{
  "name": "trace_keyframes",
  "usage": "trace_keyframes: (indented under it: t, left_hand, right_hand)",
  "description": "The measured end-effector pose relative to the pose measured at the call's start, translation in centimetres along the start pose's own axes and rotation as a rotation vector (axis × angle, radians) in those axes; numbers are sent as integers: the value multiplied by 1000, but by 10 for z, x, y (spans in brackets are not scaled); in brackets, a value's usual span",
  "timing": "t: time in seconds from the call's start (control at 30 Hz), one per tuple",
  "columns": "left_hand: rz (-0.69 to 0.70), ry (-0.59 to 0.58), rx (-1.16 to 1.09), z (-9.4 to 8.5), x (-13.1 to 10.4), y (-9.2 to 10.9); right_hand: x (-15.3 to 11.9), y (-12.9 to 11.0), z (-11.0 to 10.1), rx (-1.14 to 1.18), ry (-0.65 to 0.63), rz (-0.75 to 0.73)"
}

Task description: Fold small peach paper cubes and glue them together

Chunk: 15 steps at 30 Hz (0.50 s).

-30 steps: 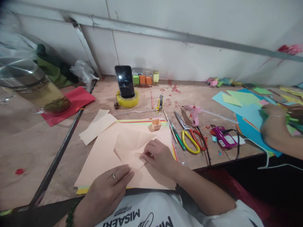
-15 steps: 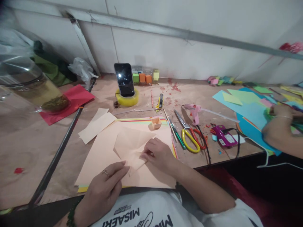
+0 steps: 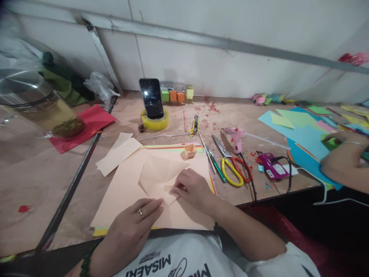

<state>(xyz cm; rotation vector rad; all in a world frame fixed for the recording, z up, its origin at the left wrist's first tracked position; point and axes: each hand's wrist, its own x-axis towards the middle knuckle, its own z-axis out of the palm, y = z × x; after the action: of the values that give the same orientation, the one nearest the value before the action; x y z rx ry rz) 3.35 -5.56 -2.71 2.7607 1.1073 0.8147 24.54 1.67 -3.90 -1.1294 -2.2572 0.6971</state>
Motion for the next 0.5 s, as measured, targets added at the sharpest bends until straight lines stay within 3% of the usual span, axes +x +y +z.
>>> trace_keyframes:
  t: [0.1, 0.23, 0.5]
  left_hand:
    - [-75, 8, -25, 2, -2, 1]
    - [-195, 114, 5, 10, -9, 2]
    - [-155, 114, -6, 8, -7, 4]
  right_hand:
    - [0, 1, -1, 21, -7, -6]
    - [1, 1, -3, 32, -34, -11]
    - [1, 1, -4, 29, -39, -16]
